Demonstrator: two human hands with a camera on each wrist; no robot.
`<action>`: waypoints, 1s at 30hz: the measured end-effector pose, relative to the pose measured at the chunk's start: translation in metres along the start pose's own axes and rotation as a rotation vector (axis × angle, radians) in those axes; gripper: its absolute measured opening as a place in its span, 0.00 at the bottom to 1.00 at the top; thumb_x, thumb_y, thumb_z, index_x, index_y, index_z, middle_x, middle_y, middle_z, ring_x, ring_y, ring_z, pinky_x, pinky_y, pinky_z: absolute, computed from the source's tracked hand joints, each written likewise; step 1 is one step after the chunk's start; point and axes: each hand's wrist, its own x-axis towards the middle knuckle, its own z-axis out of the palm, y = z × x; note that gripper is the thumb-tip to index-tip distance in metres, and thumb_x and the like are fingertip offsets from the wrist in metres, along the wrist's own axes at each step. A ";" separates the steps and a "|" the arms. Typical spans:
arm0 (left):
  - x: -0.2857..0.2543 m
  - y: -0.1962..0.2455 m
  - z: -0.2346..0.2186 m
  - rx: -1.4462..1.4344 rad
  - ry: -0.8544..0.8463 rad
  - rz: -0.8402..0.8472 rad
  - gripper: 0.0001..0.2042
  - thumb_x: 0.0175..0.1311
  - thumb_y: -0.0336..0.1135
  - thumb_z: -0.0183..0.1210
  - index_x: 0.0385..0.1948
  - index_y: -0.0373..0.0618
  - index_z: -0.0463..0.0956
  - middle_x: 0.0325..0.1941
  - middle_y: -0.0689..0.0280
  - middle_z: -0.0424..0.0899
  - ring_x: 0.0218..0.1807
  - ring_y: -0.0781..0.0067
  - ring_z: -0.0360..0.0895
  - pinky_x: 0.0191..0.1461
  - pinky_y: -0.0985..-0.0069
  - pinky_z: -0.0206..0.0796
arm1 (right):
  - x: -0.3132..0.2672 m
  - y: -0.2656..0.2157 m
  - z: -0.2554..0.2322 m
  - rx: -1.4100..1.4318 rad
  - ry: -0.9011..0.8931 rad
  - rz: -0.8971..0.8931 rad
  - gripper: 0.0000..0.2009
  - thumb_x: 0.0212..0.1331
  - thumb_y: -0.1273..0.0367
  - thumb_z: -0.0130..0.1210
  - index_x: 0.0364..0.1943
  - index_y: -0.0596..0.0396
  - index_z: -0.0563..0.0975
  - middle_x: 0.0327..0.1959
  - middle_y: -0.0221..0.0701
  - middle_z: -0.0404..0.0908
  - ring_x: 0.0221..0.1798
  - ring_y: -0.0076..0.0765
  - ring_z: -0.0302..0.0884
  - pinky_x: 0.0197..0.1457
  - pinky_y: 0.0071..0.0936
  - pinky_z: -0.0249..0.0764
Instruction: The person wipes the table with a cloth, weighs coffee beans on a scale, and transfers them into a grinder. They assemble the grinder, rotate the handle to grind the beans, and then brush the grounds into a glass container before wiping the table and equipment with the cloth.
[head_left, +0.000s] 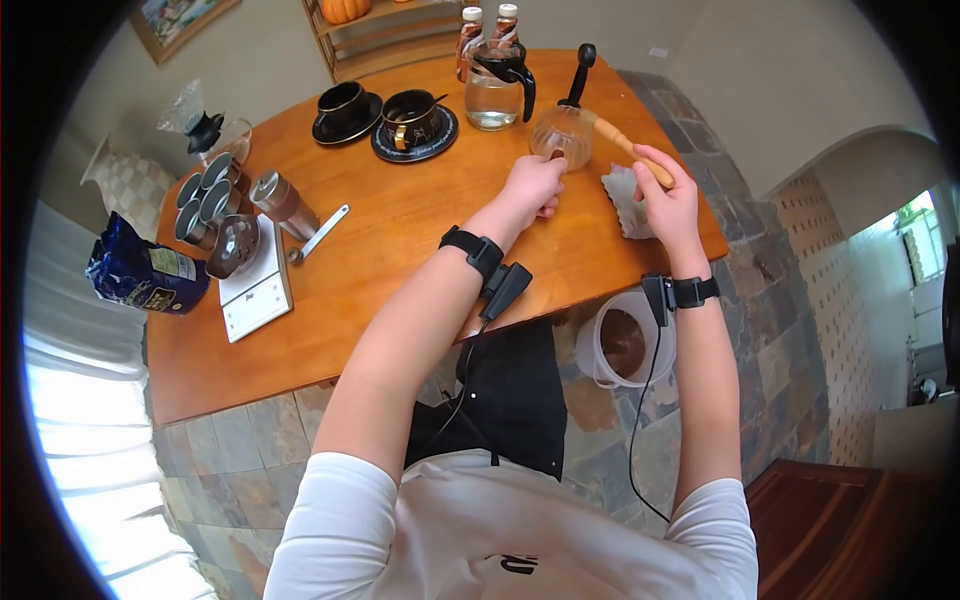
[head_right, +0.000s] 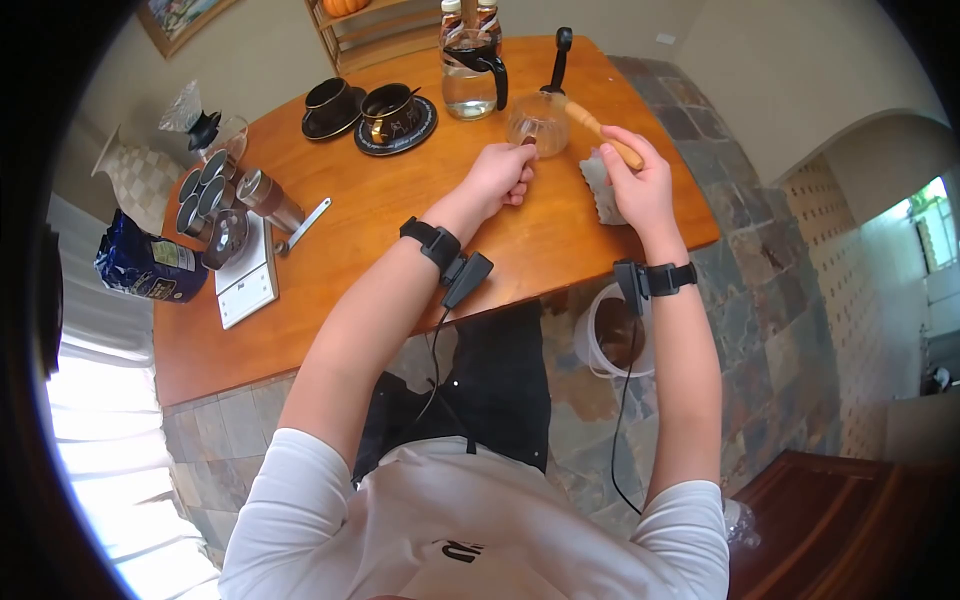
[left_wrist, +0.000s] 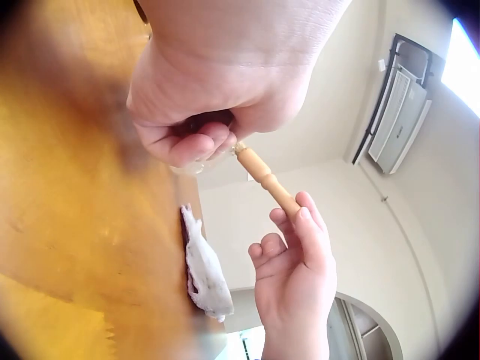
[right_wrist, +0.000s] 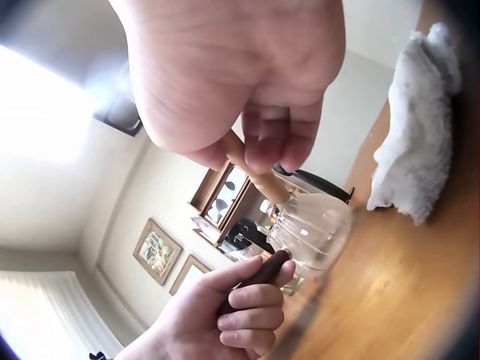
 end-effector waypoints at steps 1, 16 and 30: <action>0.000 0.001 0.001 -0.007 0.006 -0.001 0.09 0.69 0.38 0.52 0.35 0.43 0.71 0.20 0.70 0.69 0.15 0.78 0.62 0.18 0.76 0.55 | 0.000 -0.001 -0.001 -0.003 -0.011 0.009 0.12 0.66 0.72 0.58 0.52 0.59 0.80 0.35 0.27 0.83 0.29 0.15 0.73 0.32 0.15 0.69; -0.015 0.006 -0.040 0.491 0.192 0.257 0.21 0.68 0.47 0.55 0.45 0.33 0.73 0.26 0.61 0.79 0.25 0.68 0.78 0.31 0.71 0.72 | 0.008 0.022 0.004 -0.528 0.062 -0.181 0.12 0.65 0.70 0.56 0.51 0.51 0.81 0.38 0.33 0.83 0.31 0.34 0.79 0.35 0.27 0.75; -0.258 0.021 -0.139 0.713 0.015 0.350 0.13 0.71 0.34 0.54 0.52 0.38 0.73 0.31 0.71 0.76 0.35 0.83 0.72 0.40 0.80 0.68 | 0.011 0.022 0.013 -1.120 -0.306 -0.305 0.19 0.58 0.70 0.52 0.55 0.51 0.78 0.53 0.42 0.80 0.58 0.52 0.75 0.62 0.41 0.71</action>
